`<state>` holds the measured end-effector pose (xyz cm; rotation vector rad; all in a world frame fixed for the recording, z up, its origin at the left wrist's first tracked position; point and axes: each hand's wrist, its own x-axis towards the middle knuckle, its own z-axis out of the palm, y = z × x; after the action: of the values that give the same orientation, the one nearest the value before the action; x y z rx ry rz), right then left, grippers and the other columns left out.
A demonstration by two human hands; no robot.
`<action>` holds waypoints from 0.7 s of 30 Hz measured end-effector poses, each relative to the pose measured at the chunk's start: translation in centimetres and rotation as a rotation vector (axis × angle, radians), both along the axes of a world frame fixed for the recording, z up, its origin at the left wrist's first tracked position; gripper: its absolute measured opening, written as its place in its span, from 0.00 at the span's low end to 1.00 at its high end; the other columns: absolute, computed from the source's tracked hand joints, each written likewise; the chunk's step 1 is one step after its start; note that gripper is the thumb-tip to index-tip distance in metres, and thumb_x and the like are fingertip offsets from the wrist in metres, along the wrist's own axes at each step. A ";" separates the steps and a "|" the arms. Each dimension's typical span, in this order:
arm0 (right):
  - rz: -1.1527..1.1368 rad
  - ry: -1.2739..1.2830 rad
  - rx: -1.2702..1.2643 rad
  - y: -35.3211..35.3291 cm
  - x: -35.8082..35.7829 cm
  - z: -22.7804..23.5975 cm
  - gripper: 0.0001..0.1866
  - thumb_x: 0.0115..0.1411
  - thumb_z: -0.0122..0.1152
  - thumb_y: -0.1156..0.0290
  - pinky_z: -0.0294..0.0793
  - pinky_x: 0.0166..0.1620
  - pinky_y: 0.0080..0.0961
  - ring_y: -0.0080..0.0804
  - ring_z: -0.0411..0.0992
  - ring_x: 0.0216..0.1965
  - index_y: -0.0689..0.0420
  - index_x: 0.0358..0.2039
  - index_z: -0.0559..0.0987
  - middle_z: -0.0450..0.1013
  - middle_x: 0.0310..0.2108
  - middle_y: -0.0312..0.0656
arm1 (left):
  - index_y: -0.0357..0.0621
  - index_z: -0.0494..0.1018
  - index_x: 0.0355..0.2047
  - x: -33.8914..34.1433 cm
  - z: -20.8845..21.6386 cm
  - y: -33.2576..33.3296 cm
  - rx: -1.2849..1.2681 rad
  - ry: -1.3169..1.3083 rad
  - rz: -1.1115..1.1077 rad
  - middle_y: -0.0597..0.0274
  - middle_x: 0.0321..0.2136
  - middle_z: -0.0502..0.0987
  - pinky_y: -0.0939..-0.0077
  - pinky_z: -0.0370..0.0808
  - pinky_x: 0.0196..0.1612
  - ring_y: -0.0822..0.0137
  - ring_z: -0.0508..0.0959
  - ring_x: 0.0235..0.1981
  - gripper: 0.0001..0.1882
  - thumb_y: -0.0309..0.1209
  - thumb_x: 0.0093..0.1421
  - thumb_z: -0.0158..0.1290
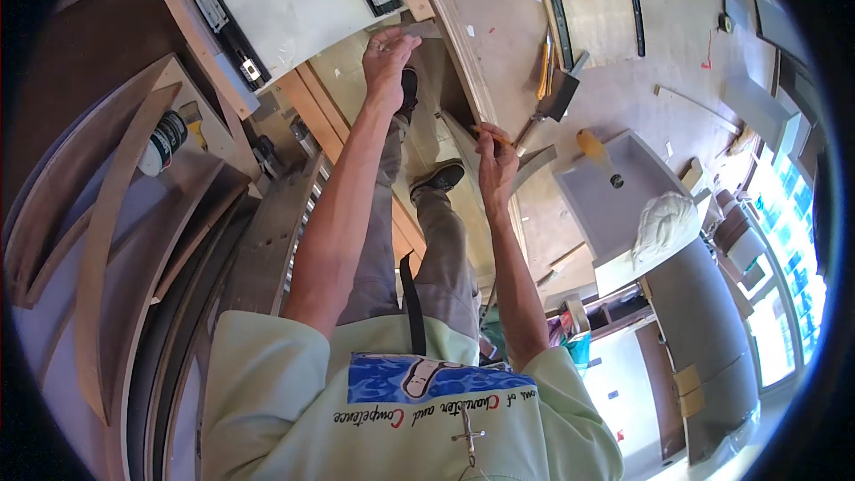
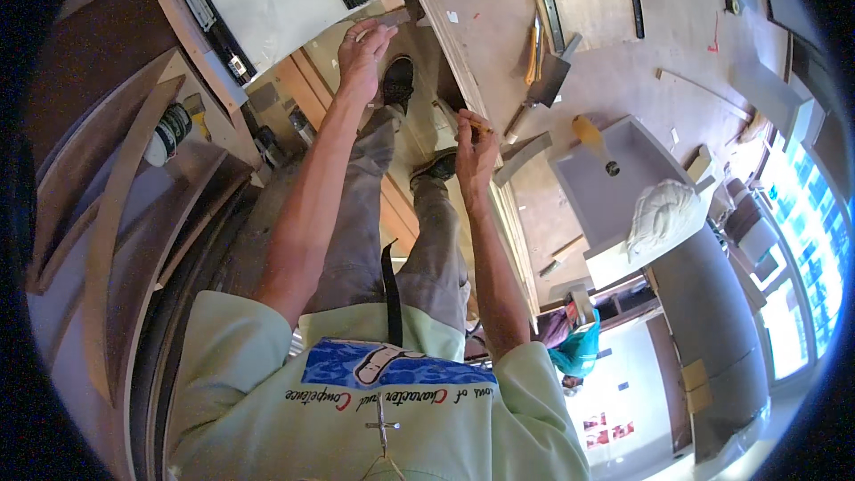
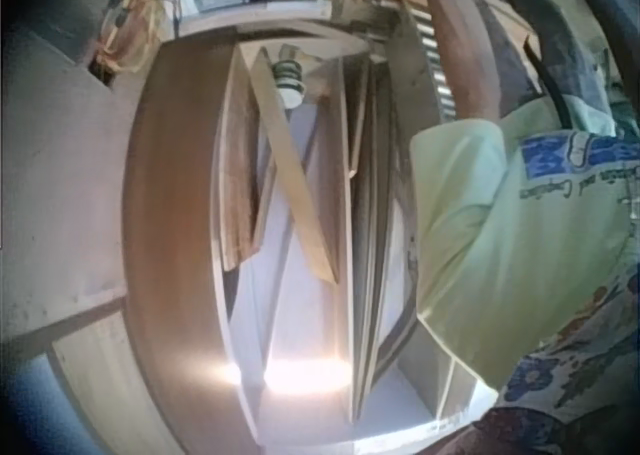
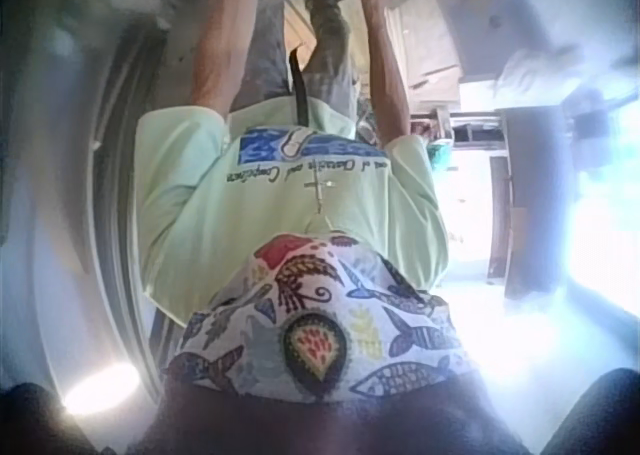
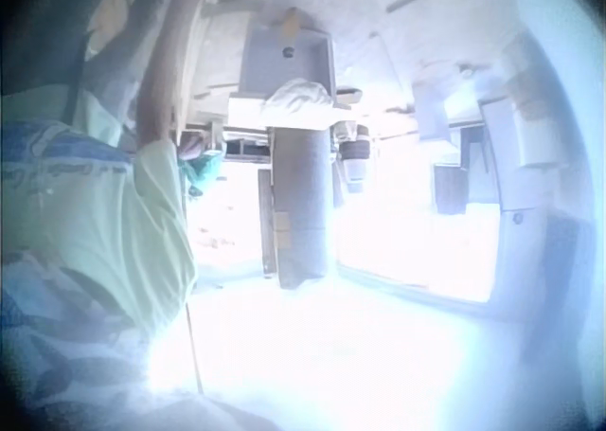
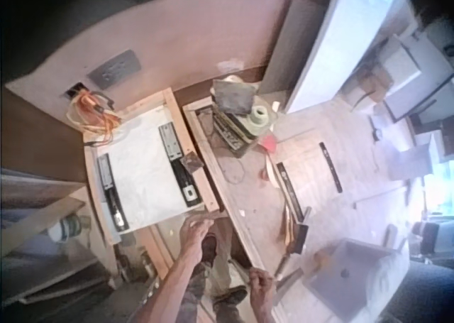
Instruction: The person uses a file on a piece of wood, then applies adhesive to a small plastic part and attaches it to a drawer slide mounted on a wooden frame.
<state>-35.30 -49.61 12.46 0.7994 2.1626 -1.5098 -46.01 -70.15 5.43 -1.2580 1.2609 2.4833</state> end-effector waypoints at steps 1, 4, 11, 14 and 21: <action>0.018 0.017 0.031 0.8 1.0 -0.4 0.14 0.67 0.55 0.65 0.70 0.36 0.19 0.21 0.69 0.30 0.63 0.44 0.77 0.73 0.28 0.36 | 0.39 0.66 0.45 0.7 0.3 0.2 -0.024 -0.012 -0.013 0.53 0.39 0.78 0.66 0.70 0.56 0.60 0.79 0.45 0.19 0.28 0.57 0.61; 0.016 0.036 0.033 3.0 3.8 -0.4 0.15 0.68 0.54 0.63 0.70 0.35 0.20 0.21 0.69 0.29 0.63 0.46 0.76 0.73 0.27 0.37 | 0.37 0.67 0.45 3.3 1.3 1.2 -0.085 -0.004 -0.045 0.52 0.39 0.78 0.69 0.73 0.53 0.60 0.80 0.43 0.18 0.26 0.57 0.60; -0.071 0.003 -0.208 7.9 8.1 7.5 0.19 0.69 0.50 0.63 0.71 0.31 0.18 0.21 0.69 0.26 0.61 0.55 0.71 0.72 0.27 0.38 | 0.34 0.72 0.44 9.8 5.3 6.5 -0.235 0.049 -0.209 0.55 0.37 0.79 0.76 0.74 0.49 0.66 0.80 0.40 0.14 0.26 0.59 0.58; -0.003 0.246 -0.145 10.7 9.4 14.1 0.22 0.69 0.48 0.67 0.71 0.31 0.21 0.22 0.69 0.27 0.59 0.62 0.65 0.72 0.28 0.38 | 0.35 0.73 0.45 12.5 7.5 10.0 -0.308 0.084 -0.291 0.57 0.36 0.79 0.78 0.73 0.49 0.68 0.79 0.38 0.14 0.26 0.59 0.58; -0.078 0.944 0.055 19.1 17.4 34.0 0.26 0.68 0.50 0.62 0.70 0.38 0.25 0.22 0.69 0.30 0.54 0.64 0.63 0.72 0.29 0.37 | 0.35 0.75 0.45 18.3 13.7 19.8 -0.346 0.196 -0.579 0.62 0.32 0.79 0.83 0.70 0.43 0.75 0.76 0.34 0.14 0.29 0.60 0.57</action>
<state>-17.87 -30.50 46.50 0.1561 2.8219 -2.1636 -27.66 -50.35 19.15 -0.5670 1.8430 2.0552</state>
